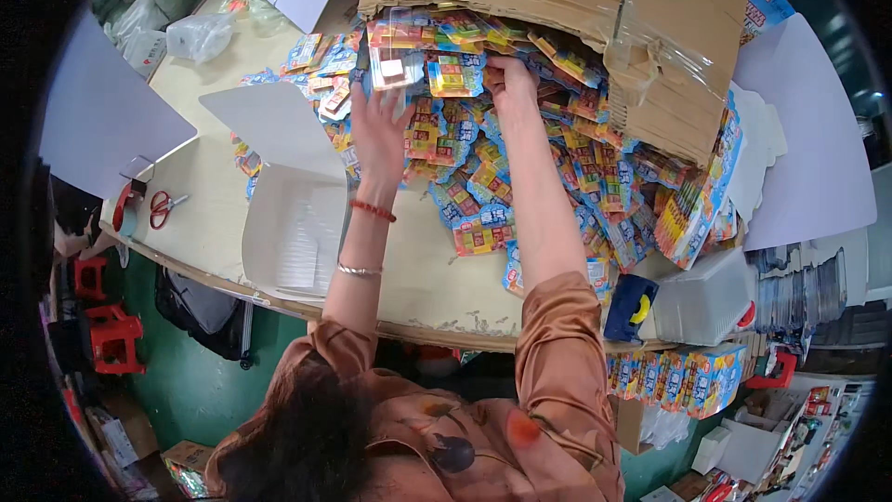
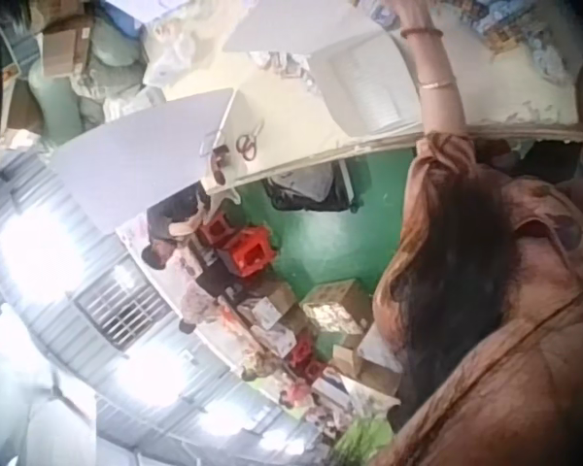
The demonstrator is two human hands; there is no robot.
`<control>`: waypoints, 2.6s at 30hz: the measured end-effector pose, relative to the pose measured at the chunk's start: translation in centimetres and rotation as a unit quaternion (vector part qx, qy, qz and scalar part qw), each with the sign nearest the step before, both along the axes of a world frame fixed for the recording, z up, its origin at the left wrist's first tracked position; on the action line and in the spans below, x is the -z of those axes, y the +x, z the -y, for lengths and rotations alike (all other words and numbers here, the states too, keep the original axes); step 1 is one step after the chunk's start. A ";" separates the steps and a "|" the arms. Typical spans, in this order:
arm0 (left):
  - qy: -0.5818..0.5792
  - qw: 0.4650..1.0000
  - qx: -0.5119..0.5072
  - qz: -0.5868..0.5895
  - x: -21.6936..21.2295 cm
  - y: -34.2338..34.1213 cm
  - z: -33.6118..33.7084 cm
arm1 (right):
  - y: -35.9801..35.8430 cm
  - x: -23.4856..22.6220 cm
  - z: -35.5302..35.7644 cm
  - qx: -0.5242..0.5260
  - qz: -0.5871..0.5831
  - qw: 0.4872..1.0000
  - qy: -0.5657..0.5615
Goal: Packaging small snack pouches into retail boxes.
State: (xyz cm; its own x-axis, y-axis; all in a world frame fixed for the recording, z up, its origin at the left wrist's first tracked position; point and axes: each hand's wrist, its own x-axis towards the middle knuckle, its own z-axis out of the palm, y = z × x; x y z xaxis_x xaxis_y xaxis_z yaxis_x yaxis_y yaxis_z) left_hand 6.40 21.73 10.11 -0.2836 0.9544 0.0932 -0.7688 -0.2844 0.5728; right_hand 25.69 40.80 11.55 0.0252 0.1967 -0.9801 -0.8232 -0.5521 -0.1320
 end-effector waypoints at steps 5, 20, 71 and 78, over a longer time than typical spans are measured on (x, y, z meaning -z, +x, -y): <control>-0.085 0.918 -0.180 -0.344 -3.6 1.1 -3.4 | -4.6 0.0 6.9 -0.144 0.177 0.838 0.496; -0.088 0.985 -0.062 -0.131 -3.3 -1.2 -5.9 | -3.9 -4.6 13.1 -0.064 0.203 0.769 0.603; -0.399 0.373 -0.292 -0.785 14.4 -38.2 22.9 | -1.4 9.7 28.1 -0.163 0.224 0.775 0.568; -0.403 0.337 -0.285 -0.802 12.9 -37.6 21.7 | -0.8 10.3 30.7 -0.176 0.260 0.749 0.583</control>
